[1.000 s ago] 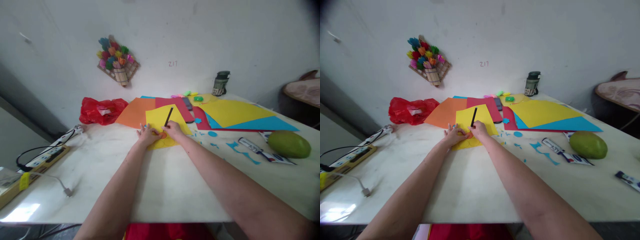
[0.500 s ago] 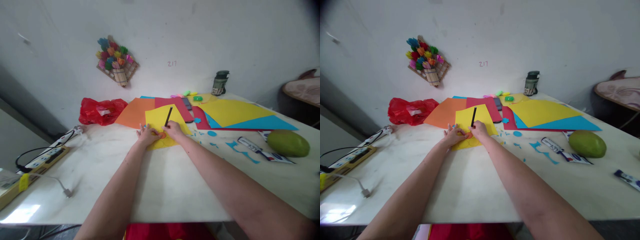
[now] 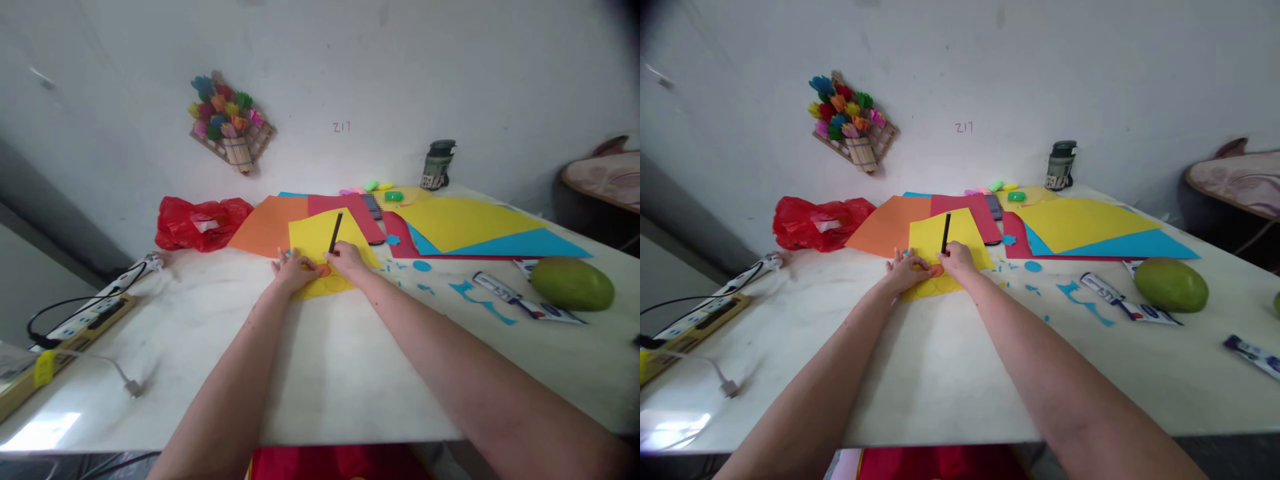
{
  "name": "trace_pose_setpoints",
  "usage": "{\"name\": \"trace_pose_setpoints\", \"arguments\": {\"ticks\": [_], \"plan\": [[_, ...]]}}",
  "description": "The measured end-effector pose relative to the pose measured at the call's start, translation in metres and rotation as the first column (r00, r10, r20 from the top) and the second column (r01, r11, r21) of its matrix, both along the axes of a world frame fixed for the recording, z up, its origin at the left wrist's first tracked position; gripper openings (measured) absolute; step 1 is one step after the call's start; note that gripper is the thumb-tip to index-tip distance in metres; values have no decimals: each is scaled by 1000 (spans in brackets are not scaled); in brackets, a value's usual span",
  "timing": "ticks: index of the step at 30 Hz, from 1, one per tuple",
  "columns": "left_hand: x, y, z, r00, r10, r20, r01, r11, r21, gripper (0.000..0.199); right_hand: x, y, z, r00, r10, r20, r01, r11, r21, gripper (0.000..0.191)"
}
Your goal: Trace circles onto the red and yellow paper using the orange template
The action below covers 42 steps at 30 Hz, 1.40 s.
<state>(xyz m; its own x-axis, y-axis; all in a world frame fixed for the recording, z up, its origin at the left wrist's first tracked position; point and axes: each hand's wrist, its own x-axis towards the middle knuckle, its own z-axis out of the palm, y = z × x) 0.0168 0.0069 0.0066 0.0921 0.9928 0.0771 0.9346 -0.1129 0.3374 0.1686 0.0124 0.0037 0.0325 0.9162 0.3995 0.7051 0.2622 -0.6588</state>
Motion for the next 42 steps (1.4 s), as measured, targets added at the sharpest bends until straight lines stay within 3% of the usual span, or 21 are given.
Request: {"name": "trace_pose_setpoints", "arguments": {"ticks": [42], "plan": [[0, -1, 1, 1000, -4, 14, 4, 1000, -16, 36, 3, -5, 2, 999, 3, 34, -3, 1000, 4, 16]]}}
